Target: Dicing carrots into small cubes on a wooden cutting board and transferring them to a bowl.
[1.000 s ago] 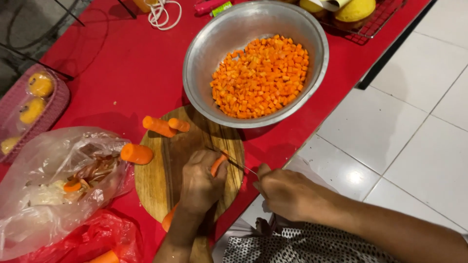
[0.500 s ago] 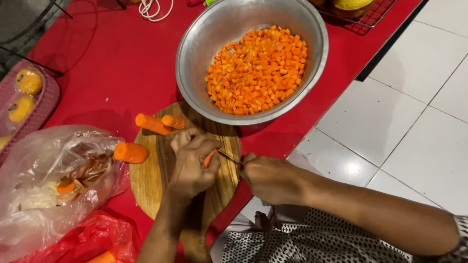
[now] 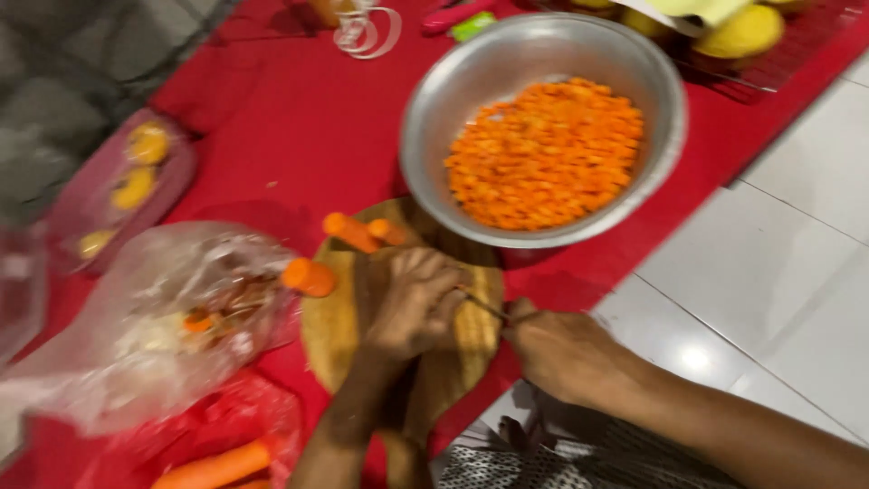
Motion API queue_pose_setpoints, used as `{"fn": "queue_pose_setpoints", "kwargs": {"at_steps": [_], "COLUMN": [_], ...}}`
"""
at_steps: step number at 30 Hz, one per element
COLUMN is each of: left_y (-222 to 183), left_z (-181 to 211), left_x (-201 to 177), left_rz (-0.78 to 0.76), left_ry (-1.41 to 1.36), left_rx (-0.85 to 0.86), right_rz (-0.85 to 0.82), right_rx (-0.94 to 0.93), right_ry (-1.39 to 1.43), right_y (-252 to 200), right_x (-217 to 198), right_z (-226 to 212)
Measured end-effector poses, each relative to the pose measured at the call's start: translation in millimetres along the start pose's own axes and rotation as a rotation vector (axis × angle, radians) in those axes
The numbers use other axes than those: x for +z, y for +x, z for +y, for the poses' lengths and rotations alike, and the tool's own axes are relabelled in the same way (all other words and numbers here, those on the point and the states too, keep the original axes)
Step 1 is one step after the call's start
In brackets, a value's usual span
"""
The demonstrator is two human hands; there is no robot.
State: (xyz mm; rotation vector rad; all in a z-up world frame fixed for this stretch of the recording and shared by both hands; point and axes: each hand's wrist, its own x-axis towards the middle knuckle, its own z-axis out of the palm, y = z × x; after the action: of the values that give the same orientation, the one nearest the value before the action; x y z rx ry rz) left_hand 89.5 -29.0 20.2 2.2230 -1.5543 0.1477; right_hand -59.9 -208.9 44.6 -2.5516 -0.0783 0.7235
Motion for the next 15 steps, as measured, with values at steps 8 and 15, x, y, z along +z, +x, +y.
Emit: {"fn": "queue_pose_setpoints", "kwargs": {"at_steps": [8, 15], "left_y": [-27.5, -127.6], "left_z": [33.9, -51.0], "left_x": [-99.3, -133.2], "left_rz": [0.775, 0.592], "left_ry": [0.387, 0.863], "left_rx": [0.143, -0.516], "right_rz": [-0.023, 0.014], "right_rx": [0.293, 0.328], "right_ry": [0.106, 0.166], "right_y": [-0.2, 1.4], "right_x": [-5.6, -1.3], "right_z": [-15.3, -14.8]}}
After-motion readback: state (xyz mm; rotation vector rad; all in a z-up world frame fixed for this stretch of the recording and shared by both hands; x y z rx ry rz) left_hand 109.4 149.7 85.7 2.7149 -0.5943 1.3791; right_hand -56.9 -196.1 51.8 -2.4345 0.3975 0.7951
